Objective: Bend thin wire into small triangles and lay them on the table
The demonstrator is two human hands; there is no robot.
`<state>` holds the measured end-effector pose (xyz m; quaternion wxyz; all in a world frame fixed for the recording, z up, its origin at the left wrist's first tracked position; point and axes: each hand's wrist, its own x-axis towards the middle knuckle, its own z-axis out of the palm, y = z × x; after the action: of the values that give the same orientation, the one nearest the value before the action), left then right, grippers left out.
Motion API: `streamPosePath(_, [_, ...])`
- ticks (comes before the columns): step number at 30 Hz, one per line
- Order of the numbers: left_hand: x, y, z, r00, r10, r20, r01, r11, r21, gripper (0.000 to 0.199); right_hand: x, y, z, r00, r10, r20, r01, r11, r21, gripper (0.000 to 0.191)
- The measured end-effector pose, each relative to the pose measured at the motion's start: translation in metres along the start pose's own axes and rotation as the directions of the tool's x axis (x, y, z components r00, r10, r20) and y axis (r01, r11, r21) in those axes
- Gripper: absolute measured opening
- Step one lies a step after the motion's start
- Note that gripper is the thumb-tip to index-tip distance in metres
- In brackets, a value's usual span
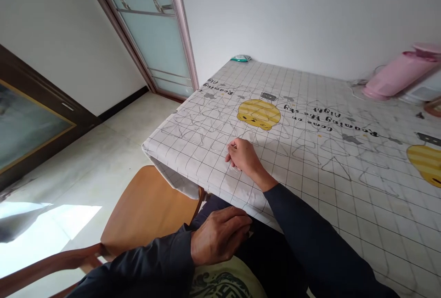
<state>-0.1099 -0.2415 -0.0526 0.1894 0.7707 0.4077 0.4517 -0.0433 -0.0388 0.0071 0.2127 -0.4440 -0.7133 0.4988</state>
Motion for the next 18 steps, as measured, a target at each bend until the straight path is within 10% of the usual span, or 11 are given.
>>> streamPosePath(12, [0.006, 0.002, -0.005, 1.0, -0.01, 0.015, 0.009, 1.0, 0.028, 0.021, -0.01, 0.006, -0.013, 0.988, -0.139, -0.074, 0.129, 0.984, -0.12, 0.027])
streamPosePath(18, [0.014, 0.011, -0.003, 0.999, 0.012, 0.05, -0.011, 1.0, -0.005, 0.022, -0.105, 0.005, -0.075, 0.938, -0.238, -0.252, 0.201, 0.966, -0.161, 0.033])
